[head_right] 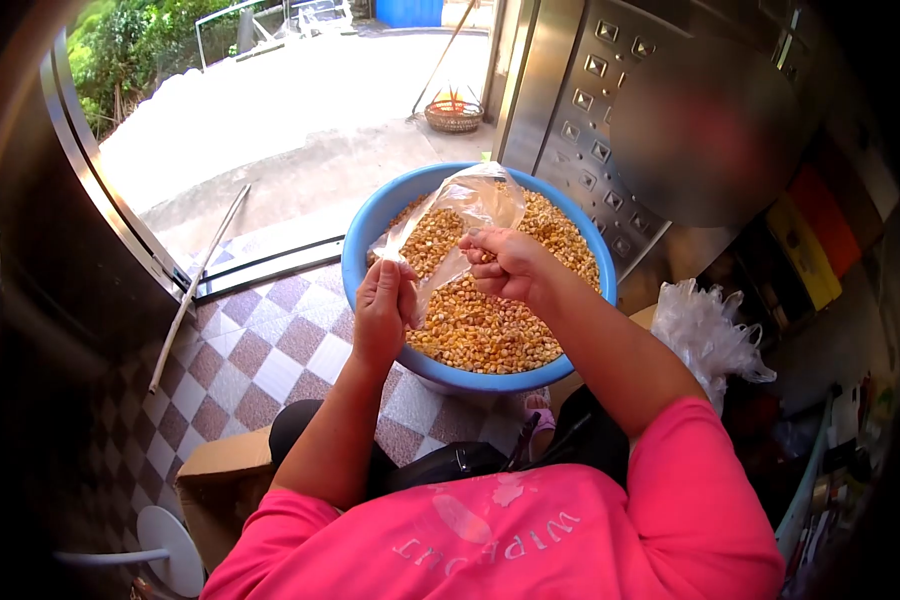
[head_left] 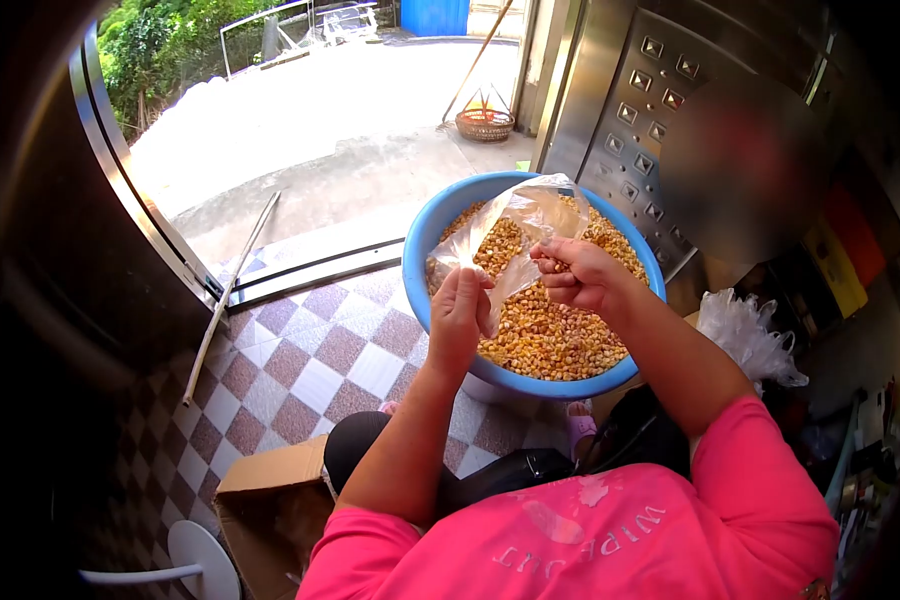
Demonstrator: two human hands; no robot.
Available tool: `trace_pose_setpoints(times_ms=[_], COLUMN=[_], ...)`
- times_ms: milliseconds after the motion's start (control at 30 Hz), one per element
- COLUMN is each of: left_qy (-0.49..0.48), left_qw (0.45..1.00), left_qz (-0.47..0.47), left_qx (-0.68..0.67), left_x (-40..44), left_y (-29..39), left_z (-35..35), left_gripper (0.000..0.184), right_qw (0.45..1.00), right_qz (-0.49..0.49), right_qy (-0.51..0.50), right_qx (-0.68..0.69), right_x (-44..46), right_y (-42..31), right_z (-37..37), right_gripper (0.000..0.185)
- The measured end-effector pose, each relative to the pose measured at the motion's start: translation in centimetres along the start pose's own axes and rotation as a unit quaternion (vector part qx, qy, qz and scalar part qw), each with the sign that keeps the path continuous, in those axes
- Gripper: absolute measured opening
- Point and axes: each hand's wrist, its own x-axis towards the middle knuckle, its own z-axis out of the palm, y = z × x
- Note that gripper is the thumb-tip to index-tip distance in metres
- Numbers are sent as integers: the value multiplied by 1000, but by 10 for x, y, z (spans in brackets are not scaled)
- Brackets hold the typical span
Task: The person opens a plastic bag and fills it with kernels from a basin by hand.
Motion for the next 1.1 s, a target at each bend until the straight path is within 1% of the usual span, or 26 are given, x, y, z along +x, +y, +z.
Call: trace_pose_setpoints(times_ms=[67, 100, 133, 200, 233, 267, 333, 400, 467, 500, 533, 600, 633, 700, 733, 800, 833, 867, 933, 967, 1000, 1067, 1100], left_qy=[0, 0, 0, -5, -9, -10, -13, -11, -11, -11, -12, -12, -11, -12, -12, -11, -8, -8, -7, -7, -8, -9, -9], left_qw=[1000, 1000, 1000, 1000, 1000, 1000, 1000, 1000, 1000, 999, 999, 999, 999, 999, 999, 999, 1000, 1000, 1000, 1000, 1000, 1000, 1000], left_qz=[-2, -6, -2, -11, -9, -6, -10, -7, -4, -9, -14, -12, -12, -8, -6, -8, -9, -6, -8, -4, -7, -8, -9], left_qx=[2, 4, 5, -2, -9, -9, -21, -20, -18, -29, -41, -40, -39, -36, -34, -30, -27, -26, -18, -17, -20, -24, -26], left_x=[0, 0, 0, 0, 0, 0, 0, 0, 0, 0, 0, 0, 0, 0, 0, 0, 0, 0, 0, 0, 0, 0, 0], left_y=[1, 2, 2, 2, 0, -1, -2, -1, 0, 0, 0, 0, 0, -1, -1, -1, 0, 0, 0, 0, 0, 0, 0], left_z=[0, 0, 0, -1, -2, -2, -3, -2, -2, -2, -1, -1, -1, -1, -1, -1, -1, -1, -1, -1, -2, -2, -2], left_gripper=[33, 33, 33, 33, 32, 32, 32, 32, 31, 31, 31, 31, 31, 31, 32, 32, 32, 32, 32, 32, 32, 32, 32], right_qw=[992, 988, 988, 986, 991, 991, 992, 991, 990, 992, 992, 987, 987, 986, 986, 970, 956, 955, 915, 919, 918, 906, 871], right_qz=[37, 38, 36, 24, -23, -25, -93, -97, -115, -114, -115, -135, -136, -134, -135, -147, -171, -174, -248, -265, -268, -230, -237], right_qy=[56, -47, -50, 88, 78, 77, 60, 63, 73, 42, 42, 88, 88, 76, 76, 83, 83, 82, 72, 83, 81, 47, 30], right_qx=[105, 143, 141, 138, 108, 107, 67, 68, 39, 32, 32, 6, 6, -62, -62, -177, -225, -225, -310, -279, -280, -351, -429], right_x=[19, 26, 34, 48, 54, 56, 59, 61, 68, 67, 67, 66, 63, 57, 56, 53, 49, 49, 49, 41, 30, 7, -3], right_y=[-9, -12, -14, -16, -15, -16, -19, -25, -30, -32, -32, -34, -35, -34, -32, -25, -21, -17, -9, -5, -2, 4, 11], right_z=[5, 2, 2, 13, 10, 12, 19, 22, 19, 18, 18, 20, 20, 19, 18, 15, 14, 8, 0, 1, 4, 2, 4], right_gripper=[14, 15, 15, 21, 29, 29, 30, 31, 31, 30, 30, 34, 34, 40, 40, 37, 39, 39, 34, 24, 24, 16, 15])
